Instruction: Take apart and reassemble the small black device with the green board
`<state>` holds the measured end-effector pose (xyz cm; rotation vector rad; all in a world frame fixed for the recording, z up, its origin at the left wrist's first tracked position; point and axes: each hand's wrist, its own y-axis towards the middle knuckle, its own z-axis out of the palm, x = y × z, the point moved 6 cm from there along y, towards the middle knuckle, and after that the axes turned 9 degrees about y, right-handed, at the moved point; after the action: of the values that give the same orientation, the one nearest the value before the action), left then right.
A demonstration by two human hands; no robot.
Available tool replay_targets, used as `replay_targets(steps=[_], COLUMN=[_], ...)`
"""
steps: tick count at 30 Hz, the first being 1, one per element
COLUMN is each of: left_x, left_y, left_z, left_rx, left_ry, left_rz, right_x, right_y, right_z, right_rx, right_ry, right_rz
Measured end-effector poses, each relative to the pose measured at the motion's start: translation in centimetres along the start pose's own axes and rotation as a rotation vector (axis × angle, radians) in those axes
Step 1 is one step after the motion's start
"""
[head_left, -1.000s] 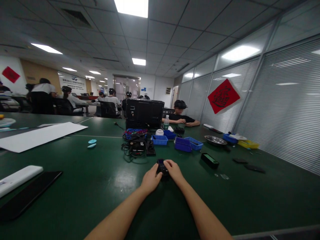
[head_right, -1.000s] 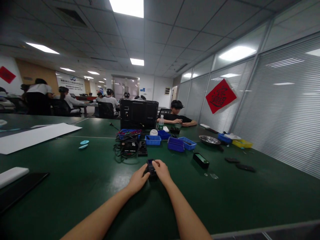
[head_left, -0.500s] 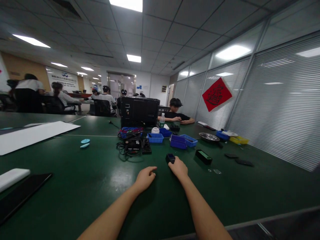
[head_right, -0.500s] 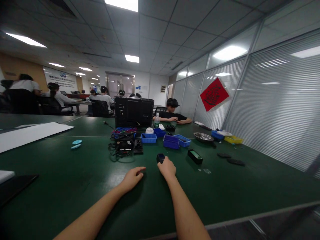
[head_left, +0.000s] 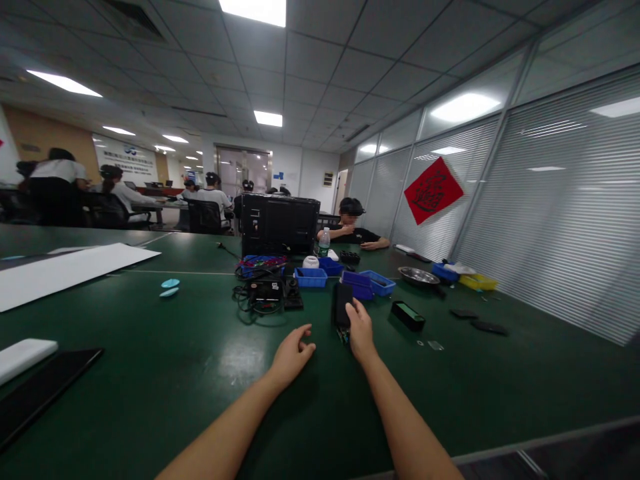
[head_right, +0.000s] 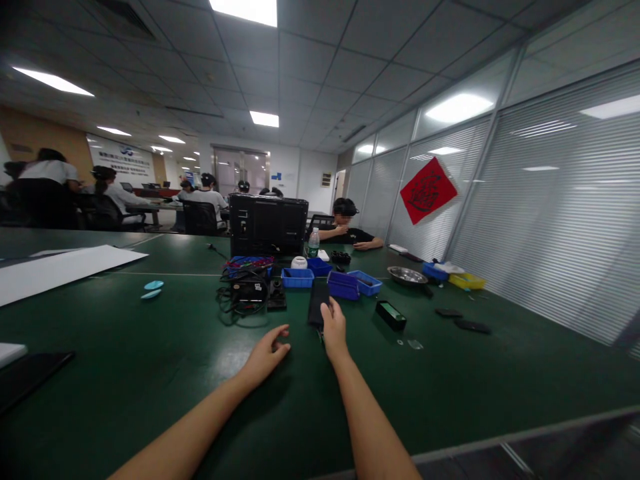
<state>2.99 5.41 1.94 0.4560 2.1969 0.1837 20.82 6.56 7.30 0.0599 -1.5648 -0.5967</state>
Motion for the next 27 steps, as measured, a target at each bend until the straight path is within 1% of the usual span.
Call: replay_targets(steps=[2, 3, 5, 7, 8, 10, 12, 13, 15, 17, 19, 22, 24, 27], left_x=[-0.5, -0.8, -1.2, -1.2, -1.2, -1.1, -1.1, -1.1, -1.3, -1.5, -1.6, -1.7, -1.8, -1.9], left_y=[-0.1, -0.2, -0.3, -0.4, -0.4, -0.3, -0.4, -0.4, -0.6, -0.8, -0.9, -1.0, -1.0, -1.1], left_z=[-0.5, -0.6, -0.5, -0.3, -0.2, -0.1, 0.0, 0.1, 0.3, 0.5, 0.7, 0.7, 0.6, 0.5], left_rx=[-0.073, -0.09, -0.077, -0.05, -0.043, -0.04, -0.029, -0.016, 0.019, 0.055, 0.081, 0.094, 0.094, 0.103], left_ry=[0.026, 0.061, 0.148, 0.22, 0.244, 0.274, 0.297, 0.311, 0.33, 0.323, 0.304, 0.299, 0.302, 0.306], left_rz=[0.031, 0.053, 0.091, 0.11, 0.113, 0.109, 0.103, 0.104, 0.113, 0.133, 0.145, 0.151, 0.15, 0.146], right_x=[-1.9, -2.7, -4.0, -4.8, -4.7, -3.8, -2.2, -1.4, -0.2, 0.2, -0.1, -1.7, -2.9, -4.0], right_y=[-0.8, -1.3, -2.2, -2.8, -2.9, -2.6, -1.9, -1.6, -1.1, -0.8, -0.5, -0.3, 0.0, 0.5], right_z=[2.3, 3.4, 4.8, 5.4, 5.3, 4.5, 3.2, 2.5, 1.4, 0.7, 0.3, -0.1, -0.3, -0.7], right_rx=[0.111, 0.155, 0.208, 0.266, 0.296, 0.307, 0.245, 0.196, 0.117, 0.076, 0.065, 0.102, 0.141, 0.166], right_ry=[0.099, 0.124, 0.131, 0.032, -0.069, -0.343, -0.593, -0.68, -0.8, -0.911, -1.028, -1.135, -1.136, -1.054], right_rz=[0.158, 0.221, 0.306, 0.348, 0.329, 0.202, 0.037, -0.027, -0.102, -0.146, -0.137, -0.041, 0.021, 0.075])
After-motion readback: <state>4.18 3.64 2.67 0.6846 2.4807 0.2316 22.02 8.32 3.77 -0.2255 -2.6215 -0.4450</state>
